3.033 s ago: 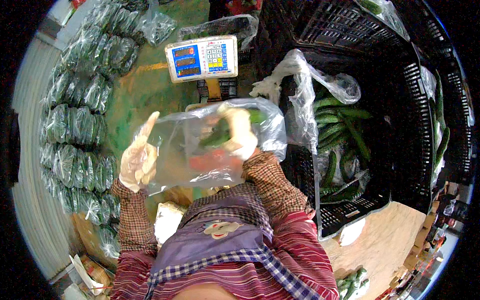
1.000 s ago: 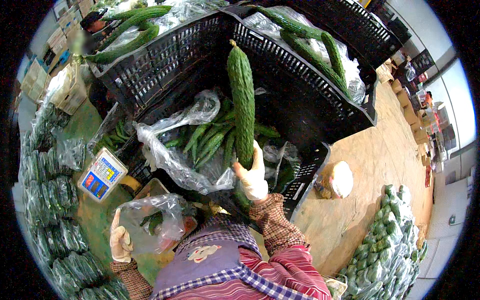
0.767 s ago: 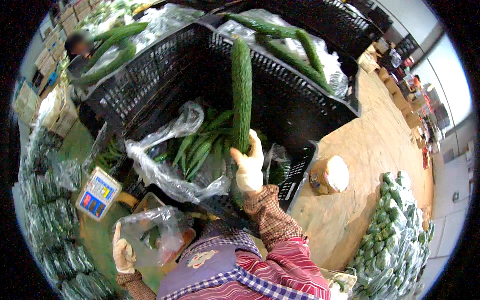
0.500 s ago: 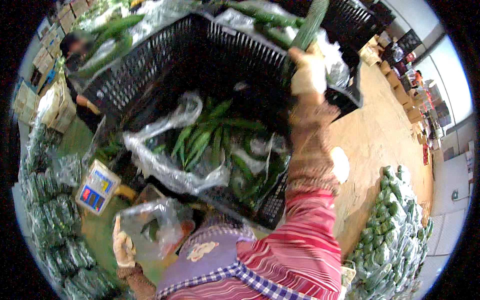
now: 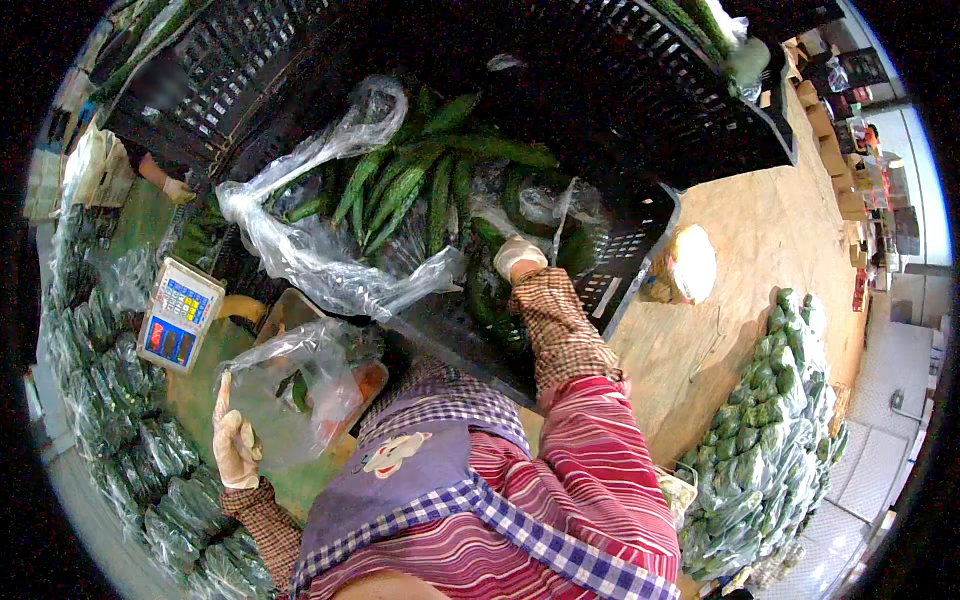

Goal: The person sorts and weighs bitter melons, transferring them from large plastic crates into smaller plastic bags using an electronic scale.

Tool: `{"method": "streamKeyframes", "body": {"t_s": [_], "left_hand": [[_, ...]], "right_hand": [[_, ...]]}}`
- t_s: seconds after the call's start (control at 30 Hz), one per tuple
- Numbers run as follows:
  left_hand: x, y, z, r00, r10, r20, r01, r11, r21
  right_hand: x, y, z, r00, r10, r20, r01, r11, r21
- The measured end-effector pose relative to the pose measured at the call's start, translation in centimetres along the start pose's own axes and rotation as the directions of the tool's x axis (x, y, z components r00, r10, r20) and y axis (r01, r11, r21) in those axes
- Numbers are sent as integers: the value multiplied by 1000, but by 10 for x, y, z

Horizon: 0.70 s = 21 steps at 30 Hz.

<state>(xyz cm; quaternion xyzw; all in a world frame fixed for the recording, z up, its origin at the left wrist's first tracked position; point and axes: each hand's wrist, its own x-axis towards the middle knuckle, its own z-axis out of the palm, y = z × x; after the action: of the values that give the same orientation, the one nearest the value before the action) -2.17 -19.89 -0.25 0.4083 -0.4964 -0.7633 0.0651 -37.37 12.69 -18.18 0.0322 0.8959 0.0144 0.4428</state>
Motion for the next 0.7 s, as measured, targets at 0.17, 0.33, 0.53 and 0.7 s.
{"method": "streamKeyframes", "body": {"t_s": [0.17,0.33,0.53,0.7], "left_hand": [[-1,0,-4,1000,-4,-6,4,1000,18],[-4,-4,-15,1000,0,-26,1,1000,15],[-2,-10,-12,1000,-14,-23,13,998,-62],[-16,-12,-14,993,-2,-115,-6,997,-74]], "right_hand": [[33,13,37,981,24,-191,-4,994,108],[-12,-10,-43,700,-244,-671,507,832,226],[24,-78,-81,765,-293,-574,542,774,327],[41,-124,-20,879,202,-431,164,722,673]]}}
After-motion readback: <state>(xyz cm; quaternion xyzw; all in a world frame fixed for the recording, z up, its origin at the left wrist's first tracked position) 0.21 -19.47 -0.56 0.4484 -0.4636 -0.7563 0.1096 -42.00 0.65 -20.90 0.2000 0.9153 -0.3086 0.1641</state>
